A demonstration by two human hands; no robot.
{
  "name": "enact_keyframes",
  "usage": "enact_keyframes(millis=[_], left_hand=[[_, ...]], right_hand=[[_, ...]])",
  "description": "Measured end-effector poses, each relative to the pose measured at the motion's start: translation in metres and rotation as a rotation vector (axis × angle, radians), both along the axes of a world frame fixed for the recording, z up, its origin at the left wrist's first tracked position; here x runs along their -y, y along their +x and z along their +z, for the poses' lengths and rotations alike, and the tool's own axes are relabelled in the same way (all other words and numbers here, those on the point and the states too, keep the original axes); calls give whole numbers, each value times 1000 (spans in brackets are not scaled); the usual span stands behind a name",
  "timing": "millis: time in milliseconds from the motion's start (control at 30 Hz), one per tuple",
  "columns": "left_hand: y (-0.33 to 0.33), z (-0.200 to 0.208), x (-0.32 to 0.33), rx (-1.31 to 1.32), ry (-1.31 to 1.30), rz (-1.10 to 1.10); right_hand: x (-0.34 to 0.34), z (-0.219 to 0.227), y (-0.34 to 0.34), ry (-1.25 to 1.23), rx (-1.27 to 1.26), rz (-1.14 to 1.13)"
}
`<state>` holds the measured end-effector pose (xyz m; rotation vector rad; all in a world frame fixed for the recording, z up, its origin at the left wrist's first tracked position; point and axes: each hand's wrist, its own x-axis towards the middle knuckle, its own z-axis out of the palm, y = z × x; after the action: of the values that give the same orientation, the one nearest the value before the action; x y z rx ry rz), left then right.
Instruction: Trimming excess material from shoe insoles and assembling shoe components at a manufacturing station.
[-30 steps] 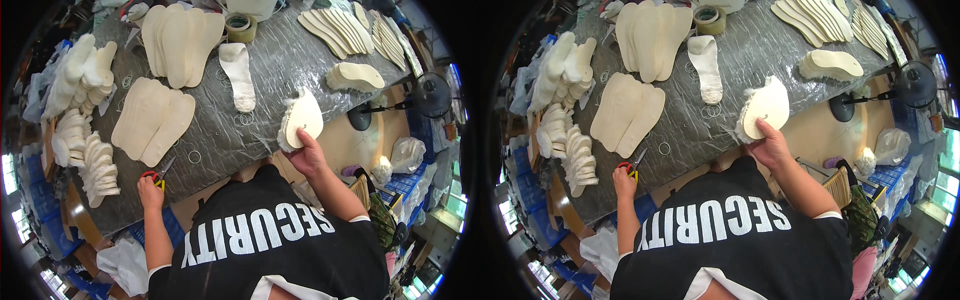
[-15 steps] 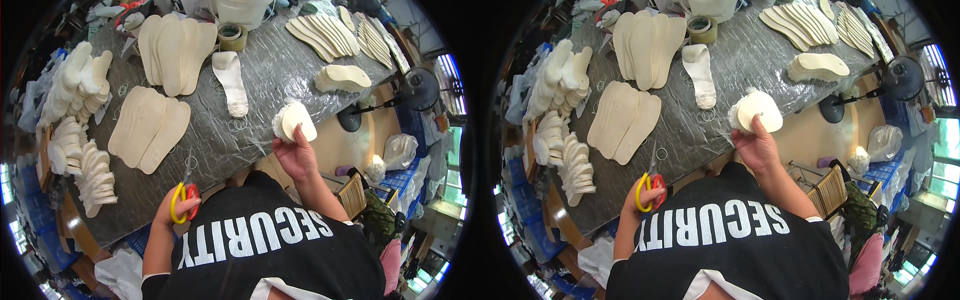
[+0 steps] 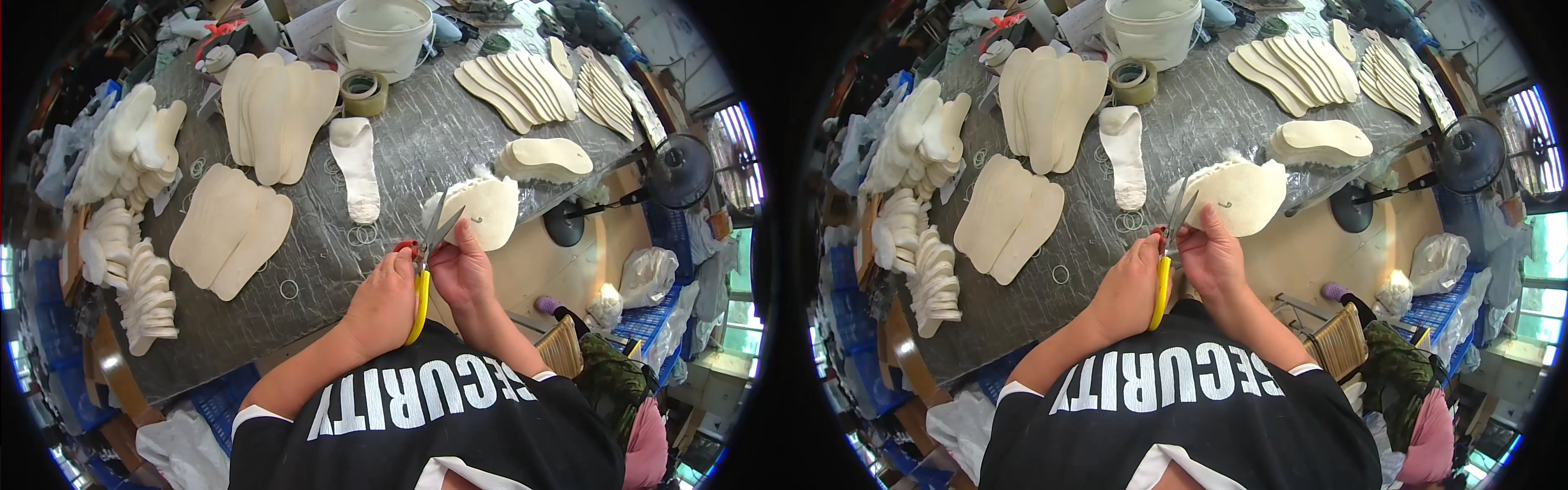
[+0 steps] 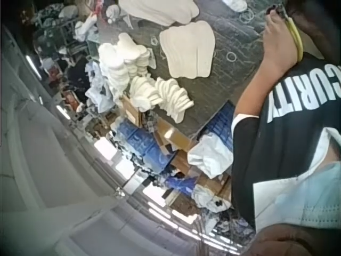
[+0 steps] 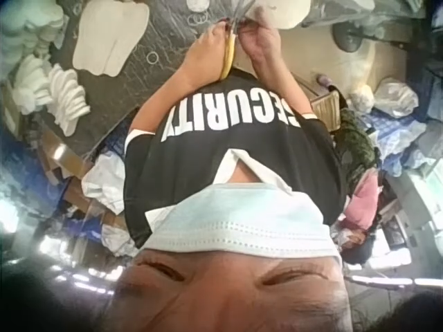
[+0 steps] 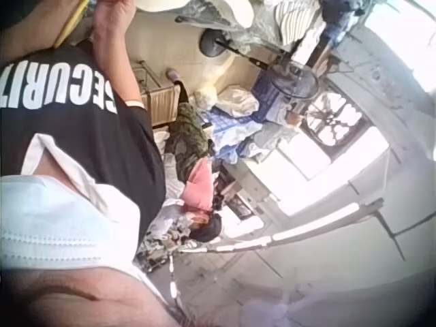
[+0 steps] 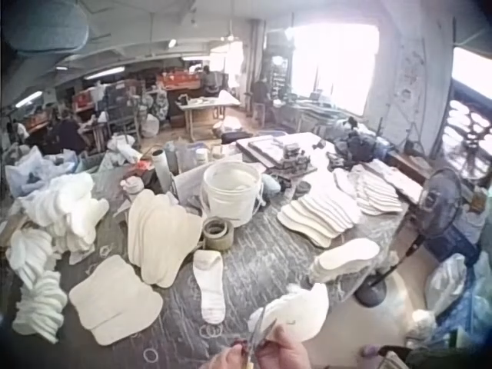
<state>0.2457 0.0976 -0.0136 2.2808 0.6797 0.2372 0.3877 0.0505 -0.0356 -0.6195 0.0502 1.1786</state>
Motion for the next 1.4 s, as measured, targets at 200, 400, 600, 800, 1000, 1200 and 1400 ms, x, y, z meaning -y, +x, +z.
enact_keyframes(millis=[200,400,600,800,1000,1200,1400], left_hand=[[19,10,8,-107,38,44],[26,7,15,-181,6,71],[26,11,19,-127,-33,52],[25,12,22,-147,7,71],[23,9,21,-152,-78,67],[17,10,18,-106,-89,47],[12,-5,18,-128,14,47]], right_hand=[[10,-20,24,172,-67,105],[11,-6,24,92,-57,65],[16,-14,29,131,-156,124],[9,-4,21,0,-99,-3],[14,-4,17,60,-133,87],[11,-3,10,24,-84,37],[11,-10,8,56,-118,70]])
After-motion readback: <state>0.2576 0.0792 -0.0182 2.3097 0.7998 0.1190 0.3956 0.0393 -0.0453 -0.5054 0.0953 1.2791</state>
